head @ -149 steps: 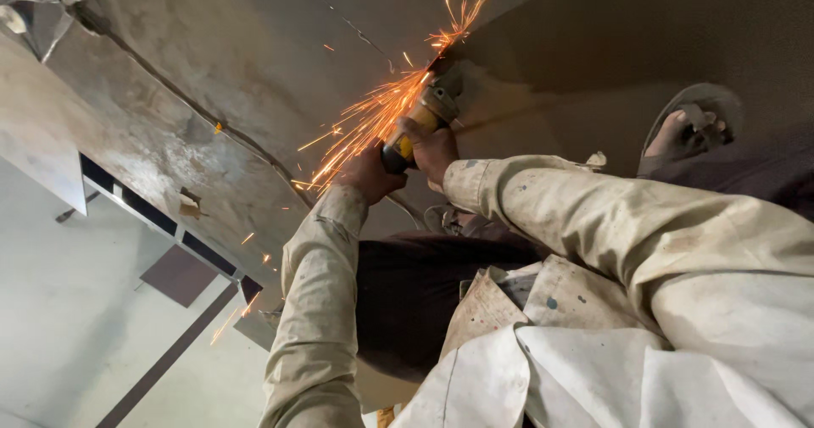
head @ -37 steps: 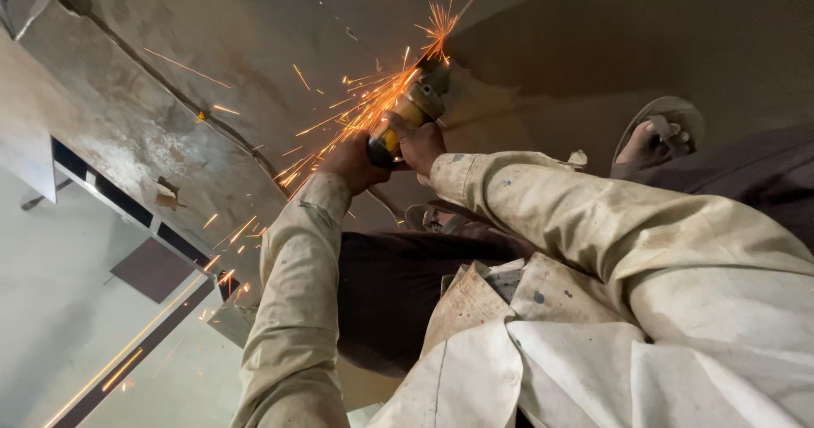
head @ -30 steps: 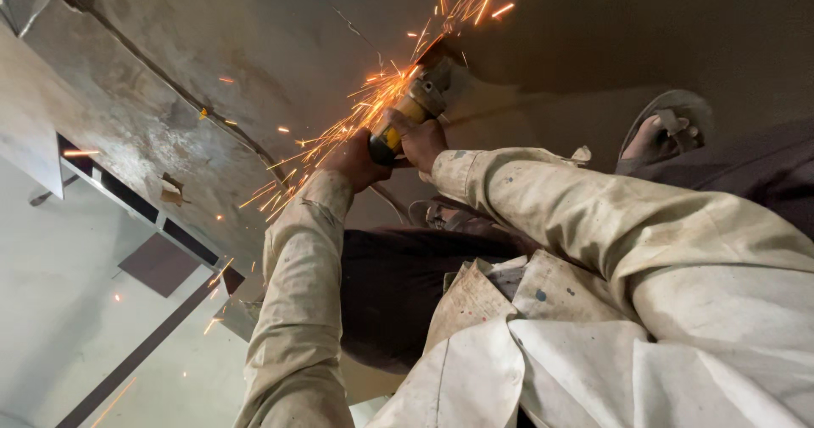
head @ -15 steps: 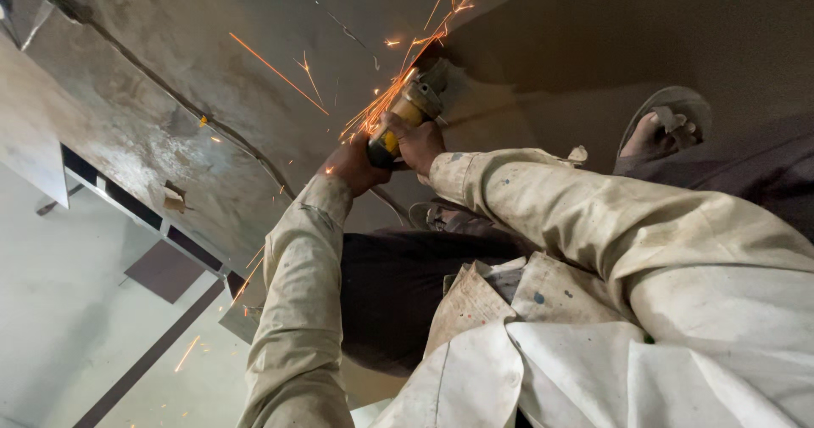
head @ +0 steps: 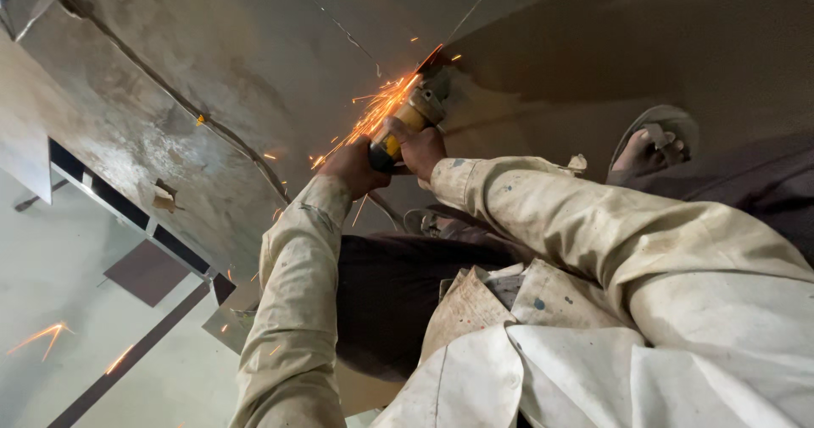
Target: The person uses an angle grinder to cut through a large metal sheet following a marked line, while another person stabilizes the sheet from the other side.
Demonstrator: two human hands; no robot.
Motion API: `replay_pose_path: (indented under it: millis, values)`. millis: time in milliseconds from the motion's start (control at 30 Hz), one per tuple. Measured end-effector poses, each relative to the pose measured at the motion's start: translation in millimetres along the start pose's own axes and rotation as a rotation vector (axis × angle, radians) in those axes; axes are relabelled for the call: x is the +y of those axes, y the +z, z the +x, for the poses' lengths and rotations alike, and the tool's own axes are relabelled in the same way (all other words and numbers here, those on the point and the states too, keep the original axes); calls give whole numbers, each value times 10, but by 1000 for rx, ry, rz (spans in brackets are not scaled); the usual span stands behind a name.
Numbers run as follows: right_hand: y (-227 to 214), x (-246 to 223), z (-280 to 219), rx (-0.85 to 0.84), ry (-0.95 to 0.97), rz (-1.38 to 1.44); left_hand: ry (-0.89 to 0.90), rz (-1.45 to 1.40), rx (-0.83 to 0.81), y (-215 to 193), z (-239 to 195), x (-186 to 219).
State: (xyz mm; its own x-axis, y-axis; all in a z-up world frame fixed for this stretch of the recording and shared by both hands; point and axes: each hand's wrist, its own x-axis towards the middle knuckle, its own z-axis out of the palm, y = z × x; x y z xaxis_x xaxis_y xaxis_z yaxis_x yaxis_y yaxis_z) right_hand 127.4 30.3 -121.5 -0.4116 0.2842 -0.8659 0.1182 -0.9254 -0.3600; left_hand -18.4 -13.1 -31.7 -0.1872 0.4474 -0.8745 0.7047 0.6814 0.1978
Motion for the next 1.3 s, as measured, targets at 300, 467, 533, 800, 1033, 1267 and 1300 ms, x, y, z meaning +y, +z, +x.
replay_pose_path:
  millis: [300, 467, 533, 800, 1033, 1267, 1300]
  values:
    - [4, 124, 71, -14, 48, 42, -69, -54, -27, 189, 105, -162]
    - [-23, 210, 124, -35, -76, -43, -53, -31, 1, 279, 119, -239]
    - [-40, 217, 132, -28, 38, -56, -53, -22, 2, 308, 109, -255]
    - [-10, 124, 40, 4, 44, 19, -37, -8, -13, 124, 35, -77]
    - [23, -45, -13, 24, 42, 58, -10, -10, -17, 95, 118, -79]
    - [35, 8, 21, 65, -48, -3, -28, -39, -48, 324, 276, -369]
    - [31, 29, 40, 67, -51, -1, -21, -79, -53, 343, 282, -396]
